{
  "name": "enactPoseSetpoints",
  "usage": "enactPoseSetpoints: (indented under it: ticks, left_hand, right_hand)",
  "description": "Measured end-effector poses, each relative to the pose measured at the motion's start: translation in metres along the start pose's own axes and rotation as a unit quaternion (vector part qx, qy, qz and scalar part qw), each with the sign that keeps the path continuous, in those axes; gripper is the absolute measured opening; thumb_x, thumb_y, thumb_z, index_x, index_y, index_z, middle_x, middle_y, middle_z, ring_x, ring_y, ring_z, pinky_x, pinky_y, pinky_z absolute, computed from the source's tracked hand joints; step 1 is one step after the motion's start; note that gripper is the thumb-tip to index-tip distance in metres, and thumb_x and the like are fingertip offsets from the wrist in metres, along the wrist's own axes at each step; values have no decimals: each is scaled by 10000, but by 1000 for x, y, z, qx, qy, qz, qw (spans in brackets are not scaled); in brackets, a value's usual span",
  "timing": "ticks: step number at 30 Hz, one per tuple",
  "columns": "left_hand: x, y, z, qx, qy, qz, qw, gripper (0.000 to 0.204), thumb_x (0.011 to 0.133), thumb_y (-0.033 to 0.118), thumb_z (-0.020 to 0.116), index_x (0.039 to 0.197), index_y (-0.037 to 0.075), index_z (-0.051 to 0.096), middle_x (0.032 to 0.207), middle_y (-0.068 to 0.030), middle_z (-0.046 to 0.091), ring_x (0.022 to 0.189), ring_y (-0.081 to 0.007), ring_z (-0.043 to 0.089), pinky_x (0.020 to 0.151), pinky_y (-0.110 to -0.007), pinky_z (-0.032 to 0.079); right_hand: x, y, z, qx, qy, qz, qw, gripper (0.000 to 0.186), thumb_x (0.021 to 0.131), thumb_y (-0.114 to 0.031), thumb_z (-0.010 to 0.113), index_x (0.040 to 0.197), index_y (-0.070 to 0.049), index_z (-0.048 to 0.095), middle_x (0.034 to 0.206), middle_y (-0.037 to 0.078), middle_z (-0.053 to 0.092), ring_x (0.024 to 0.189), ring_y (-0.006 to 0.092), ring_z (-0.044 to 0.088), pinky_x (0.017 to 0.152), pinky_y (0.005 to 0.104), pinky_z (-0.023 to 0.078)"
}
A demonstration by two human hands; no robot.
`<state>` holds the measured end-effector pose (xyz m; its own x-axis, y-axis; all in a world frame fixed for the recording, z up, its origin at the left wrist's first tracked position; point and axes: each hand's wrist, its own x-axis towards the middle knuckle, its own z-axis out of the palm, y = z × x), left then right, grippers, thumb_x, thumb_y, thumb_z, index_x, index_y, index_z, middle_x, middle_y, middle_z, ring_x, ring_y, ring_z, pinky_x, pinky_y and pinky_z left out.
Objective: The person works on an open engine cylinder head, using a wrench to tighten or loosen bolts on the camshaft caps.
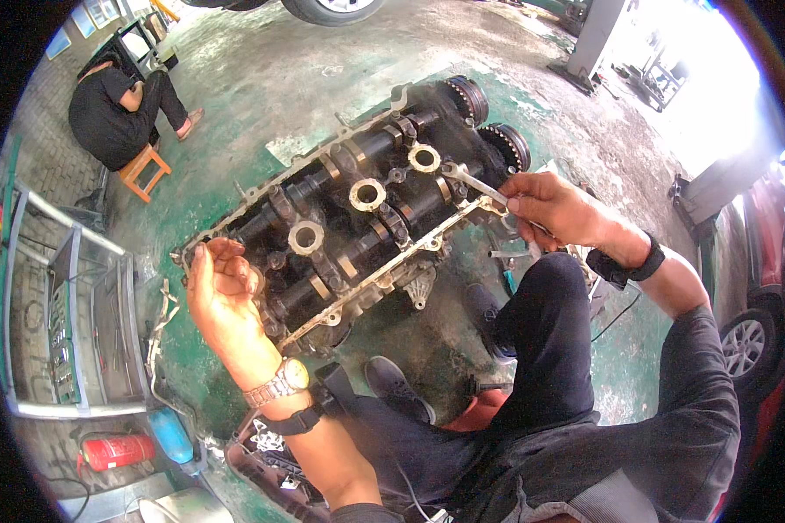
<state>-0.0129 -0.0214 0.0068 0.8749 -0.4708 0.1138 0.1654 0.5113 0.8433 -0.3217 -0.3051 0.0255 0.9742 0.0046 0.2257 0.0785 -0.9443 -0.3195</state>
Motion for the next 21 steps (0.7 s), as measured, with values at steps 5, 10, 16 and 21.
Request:
enactPoseSetpoints:
  ticks: [5,10,16,21]
  left_hand:
    - [-1,2,2,1,-2,3,1000,286,937,260,520,903,-16,586,808,-103,610,564,-102,511,451,-220,359]
    - [-2,2,3,13,-2,15,1000,284,937,256,518,905,-17,591,801,-99,613,565,-104,513,451,-220,360]
    - [-1,2,3,8,0,10,1000,285,938,255,516,906,-18,592,801,-99,614,563,-104,511,451,-220,359]
    - [1,1,1,23,0,11,1000,287,940,257,513,911,-19,585,804,-99,611,559,-101,507,452,-218,359]
  right_hand:
    - [5,-12,8,-27,3,-5,1000,239,975,-194,410,1066,4,507,592,47,558,397,86,516,324,198,361]
    - [16,-43,3,502,-12,376,779,256,965,-177,402,1083,33,488,624,91,578,416,128,559,313,211,400]
    - [33,-65,-3,537,-4,417,734,253,964,-167,409,1089,37,492,647,120,582,448,165,592,321,228,439]
    - [33,-68,-1,562,18,424,710,249,967,-170,418,1087,35,495,668,118,586,452,166,593,333,235,459]
